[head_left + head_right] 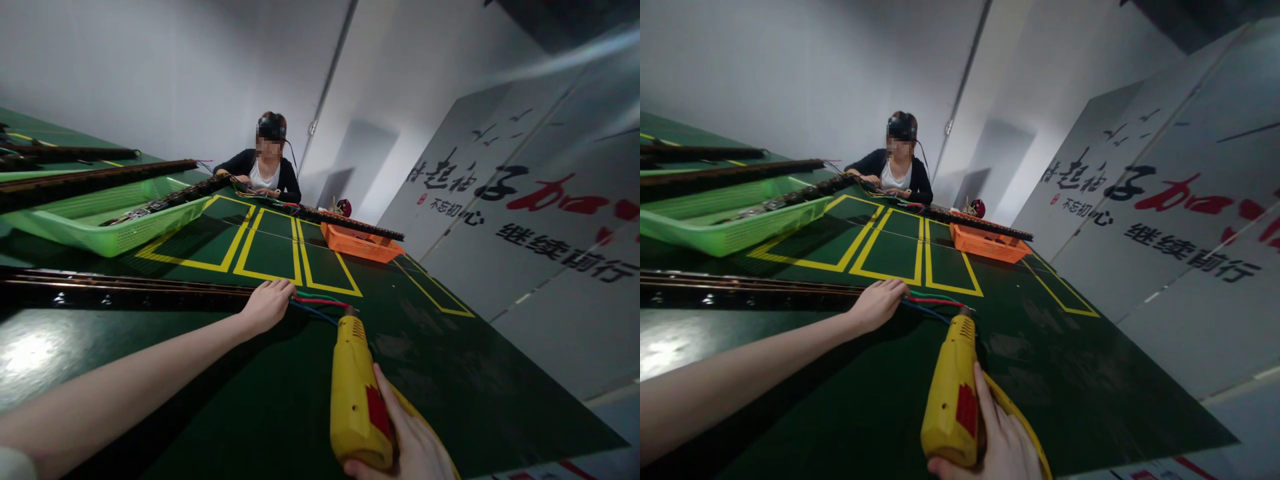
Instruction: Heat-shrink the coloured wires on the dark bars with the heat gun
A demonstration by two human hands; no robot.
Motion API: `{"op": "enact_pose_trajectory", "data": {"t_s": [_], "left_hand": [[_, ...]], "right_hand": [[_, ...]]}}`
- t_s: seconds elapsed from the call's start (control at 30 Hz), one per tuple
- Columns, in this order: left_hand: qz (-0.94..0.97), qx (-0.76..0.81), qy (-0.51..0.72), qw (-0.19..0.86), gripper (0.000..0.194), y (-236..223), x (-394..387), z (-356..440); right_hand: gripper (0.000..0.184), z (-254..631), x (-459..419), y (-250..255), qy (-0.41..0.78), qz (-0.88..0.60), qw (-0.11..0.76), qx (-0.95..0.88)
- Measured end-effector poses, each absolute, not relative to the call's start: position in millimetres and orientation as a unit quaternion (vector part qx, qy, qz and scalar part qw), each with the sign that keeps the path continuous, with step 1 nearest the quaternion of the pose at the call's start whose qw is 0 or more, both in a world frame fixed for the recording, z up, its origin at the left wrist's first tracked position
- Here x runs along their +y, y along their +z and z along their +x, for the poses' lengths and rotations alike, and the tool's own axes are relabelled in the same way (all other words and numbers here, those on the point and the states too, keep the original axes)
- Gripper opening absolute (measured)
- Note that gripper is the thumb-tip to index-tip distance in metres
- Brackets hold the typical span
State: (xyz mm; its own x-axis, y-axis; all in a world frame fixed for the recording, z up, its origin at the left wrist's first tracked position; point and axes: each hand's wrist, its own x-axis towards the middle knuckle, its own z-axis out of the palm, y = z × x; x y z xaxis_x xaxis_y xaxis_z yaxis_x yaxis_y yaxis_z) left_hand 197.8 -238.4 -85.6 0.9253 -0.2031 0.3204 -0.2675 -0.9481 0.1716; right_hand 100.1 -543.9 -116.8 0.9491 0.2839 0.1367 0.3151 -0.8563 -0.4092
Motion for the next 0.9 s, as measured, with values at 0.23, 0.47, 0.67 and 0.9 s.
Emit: {"op": "enact_pose_trajectory", "data": {"t_s": [0.23,0.47,0.67,0.9], "left_hand": [[0.978,-0.116,0.149,0.087,0.029,-81,-240,196],[0.977,-0.125,0.161,0.061,0.03,-86,-240,197],[0.975,-0.134,0.167,0.051,0.031,-90,-237,200],[0.978,-0.134,0.153,0.047,0.035,-88,-237,200]], "right_hand": [[0.105,95,-532,-116,-0.08,-0.97,0.178,-0.144],[0.126,79,-495,-123,-0.181,-0.956,0.148,-0.177],[0.127,79,-469,-125,-0.223,-0.904,0.158,-0.33],[0.131,75,-466,-129,-0.183,-0.925,0.202,-0.265]]}}
